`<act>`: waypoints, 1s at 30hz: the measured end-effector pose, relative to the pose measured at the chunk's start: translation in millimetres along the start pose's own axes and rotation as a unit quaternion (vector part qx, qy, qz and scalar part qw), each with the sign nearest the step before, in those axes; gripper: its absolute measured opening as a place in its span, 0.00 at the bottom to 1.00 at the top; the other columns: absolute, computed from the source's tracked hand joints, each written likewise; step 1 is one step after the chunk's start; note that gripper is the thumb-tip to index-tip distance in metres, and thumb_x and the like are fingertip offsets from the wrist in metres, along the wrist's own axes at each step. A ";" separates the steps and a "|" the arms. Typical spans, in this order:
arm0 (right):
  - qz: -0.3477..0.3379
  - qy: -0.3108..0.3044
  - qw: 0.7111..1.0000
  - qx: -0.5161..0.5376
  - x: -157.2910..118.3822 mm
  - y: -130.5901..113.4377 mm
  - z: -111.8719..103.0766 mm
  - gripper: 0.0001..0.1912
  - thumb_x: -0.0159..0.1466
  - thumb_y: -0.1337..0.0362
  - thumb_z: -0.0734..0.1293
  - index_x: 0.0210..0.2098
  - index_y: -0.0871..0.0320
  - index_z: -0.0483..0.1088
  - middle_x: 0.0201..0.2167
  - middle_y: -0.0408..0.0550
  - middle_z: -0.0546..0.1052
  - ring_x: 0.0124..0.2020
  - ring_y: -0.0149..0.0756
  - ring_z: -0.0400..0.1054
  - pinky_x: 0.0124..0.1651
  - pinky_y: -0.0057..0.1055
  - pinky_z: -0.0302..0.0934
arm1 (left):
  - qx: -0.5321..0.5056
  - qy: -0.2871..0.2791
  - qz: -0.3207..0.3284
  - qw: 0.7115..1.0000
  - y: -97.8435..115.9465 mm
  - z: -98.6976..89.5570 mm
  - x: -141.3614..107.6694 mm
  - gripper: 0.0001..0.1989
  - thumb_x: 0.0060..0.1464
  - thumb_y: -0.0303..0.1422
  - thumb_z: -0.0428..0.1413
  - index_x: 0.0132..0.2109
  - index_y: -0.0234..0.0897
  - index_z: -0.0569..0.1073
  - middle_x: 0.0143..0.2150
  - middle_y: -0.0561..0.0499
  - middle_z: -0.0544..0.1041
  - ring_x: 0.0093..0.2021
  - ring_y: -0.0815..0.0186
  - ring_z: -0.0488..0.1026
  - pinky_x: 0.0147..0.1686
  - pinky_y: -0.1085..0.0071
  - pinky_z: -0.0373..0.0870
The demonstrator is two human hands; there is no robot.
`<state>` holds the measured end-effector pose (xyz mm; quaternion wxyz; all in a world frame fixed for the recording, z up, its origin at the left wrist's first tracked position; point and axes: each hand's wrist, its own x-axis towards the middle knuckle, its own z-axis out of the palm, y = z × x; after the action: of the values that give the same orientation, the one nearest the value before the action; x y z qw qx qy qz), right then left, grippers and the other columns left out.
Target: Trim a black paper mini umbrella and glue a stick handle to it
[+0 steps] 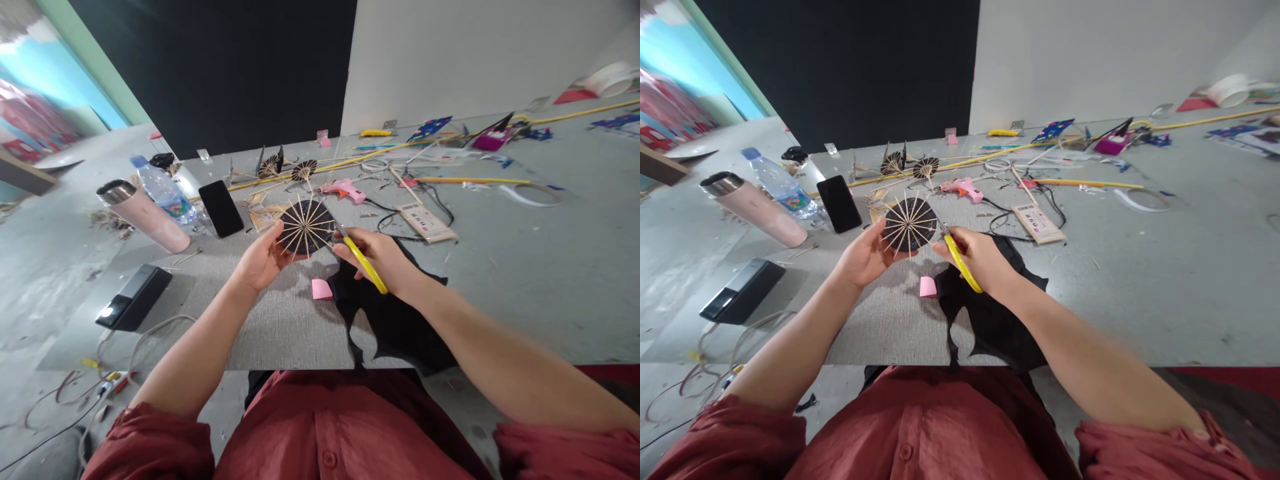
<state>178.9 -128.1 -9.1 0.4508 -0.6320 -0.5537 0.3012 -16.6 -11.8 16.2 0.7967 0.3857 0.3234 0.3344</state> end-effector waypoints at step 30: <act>0.023 -0.028 0.998 0.059 -1.8 -7.7 2.6 0.32 0.60 0.38 0.69 0.49 0.59 0.71 0.25 0.40 0.66 0.20 0.29 0.60 0.18 0.26 0.61 | -0.011 0.089 0.081 0.993 3.9 -1.4 3.2 0.06 0.63 0.32 0.57 0.38 0.35 0.76 0.31 0.51 0.80 0.27 0.71 0.77 0.30 0.76 0.75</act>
<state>172.9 -129.4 -3.5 0.4645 -0.6080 -0.5327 0.3617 -16.9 -6.9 17.9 0.7390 0.3705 0.3571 0.4348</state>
